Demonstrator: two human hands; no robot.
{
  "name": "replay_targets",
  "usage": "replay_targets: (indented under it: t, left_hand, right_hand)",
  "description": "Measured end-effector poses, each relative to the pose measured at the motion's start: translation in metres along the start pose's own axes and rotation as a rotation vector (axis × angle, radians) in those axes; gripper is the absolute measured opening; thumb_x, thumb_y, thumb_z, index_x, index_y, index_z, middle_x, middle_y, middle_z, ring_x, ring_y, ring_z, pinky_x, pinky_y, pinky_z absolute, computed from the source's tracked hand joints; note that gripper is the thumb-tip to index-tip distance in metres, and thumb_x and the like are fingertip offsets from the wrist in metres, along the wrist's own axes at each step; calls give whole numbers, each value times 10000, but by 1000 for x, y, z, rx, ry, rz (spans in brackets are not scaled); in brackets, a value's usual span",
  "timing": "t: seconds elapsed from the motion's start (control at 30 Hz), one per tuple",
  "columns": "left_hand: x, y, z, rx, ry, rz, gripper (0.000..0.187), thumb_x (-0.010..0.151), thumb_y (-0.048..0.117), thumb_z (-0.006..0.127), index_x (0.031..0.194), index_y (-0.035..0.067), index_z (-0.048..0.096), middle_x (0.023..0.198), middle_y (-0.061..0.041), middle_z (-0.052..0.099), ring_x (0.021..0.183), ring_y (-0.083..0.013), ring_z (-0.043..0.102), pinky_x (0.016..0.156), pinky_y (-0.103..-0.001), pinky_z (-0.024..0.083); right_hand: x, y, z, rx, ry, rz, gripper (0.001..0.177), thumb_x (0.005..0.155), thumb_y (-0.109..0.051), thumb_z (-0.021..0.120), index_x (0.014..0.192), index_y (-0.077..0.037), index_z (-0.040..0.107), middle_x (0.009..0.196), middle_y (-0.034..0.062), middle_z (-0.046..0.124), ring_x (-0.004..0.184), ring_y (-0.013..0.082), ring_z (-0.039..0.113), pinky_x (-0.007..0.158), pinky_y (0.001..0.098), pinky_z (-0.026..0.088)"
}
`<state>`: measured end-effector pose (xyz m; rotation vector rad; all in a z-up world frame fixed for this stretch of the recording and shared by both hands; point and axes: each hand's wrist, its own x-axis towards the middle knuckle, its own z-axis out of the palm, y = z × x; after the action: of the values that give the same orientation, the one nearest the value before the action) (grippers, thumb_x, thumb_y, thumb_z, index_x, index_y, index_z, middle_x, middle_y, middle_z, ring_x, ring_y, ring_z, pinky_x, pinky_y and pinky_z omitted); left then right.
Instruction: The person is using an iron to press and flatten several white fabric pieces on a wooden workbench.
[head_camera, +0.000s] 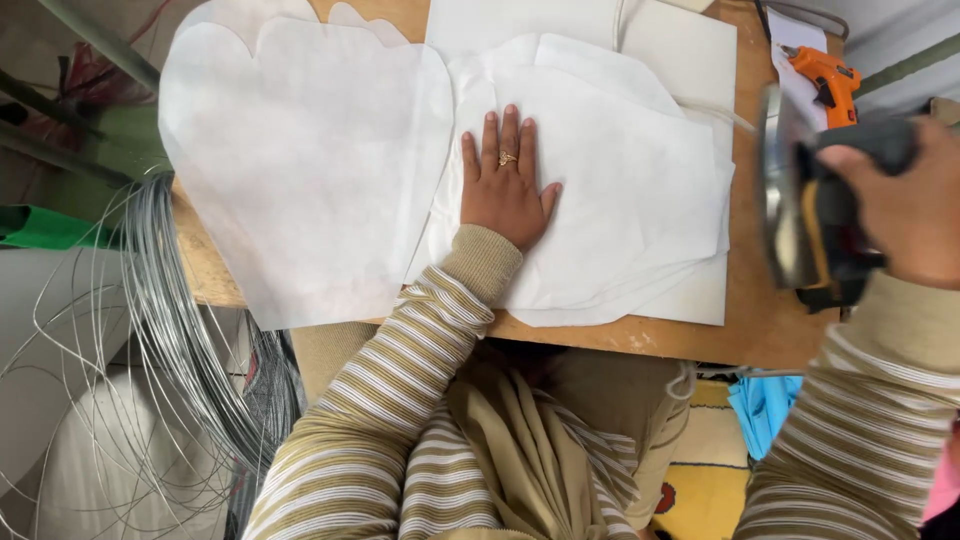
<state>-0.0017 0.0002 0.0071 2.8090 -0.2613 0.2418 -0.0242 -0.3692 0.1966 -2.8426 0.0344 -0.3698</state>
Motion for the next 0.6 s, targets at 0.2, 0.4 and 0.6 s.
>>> replay_targets:
  t: [0.2, 0.4, 0.6]
  left_hand:
    - [-5, 0, -27, 24, -48, 64, 1069, 944, 835, 334, 1648, 49, 164, 1718, -158, 115, 1577, -387, 62, 1252, -635, 45]
    - [-6, -1, -34, 44, -119, 79, 1241, 837, 958, 296, 1642, 33, 103, 1721, -165, 70, 1579, -377, 14, 1249, -623, -16]
    - [-7, -1, -37, 62, -136, 78, 1236, 840, 956, 293, 1640, 35, 94, 1721, -163, 68, 1578, -379, 11, 1251, -616, -4]
  right_hand:
    - [7, 0, -23, -5, -35, 39, 469, 1122, -208, 871, 1383, 43, 573, 1248, 216, 578, 1043, 365, 591, 856, 455, 474]
    - [23, -119, 16, -402, -275, -219, 446, 1008, -578, 760, 1163, -161, 788, 920, 79, 767, 780, 287, 691, 664, 441, 515]
    - [38, -116, 51, -375, -380, -205, 486, 1031, -539, 714, 913, -69, 680, 790, 102, 697, 682, 271, 623, 566, 411, 478]
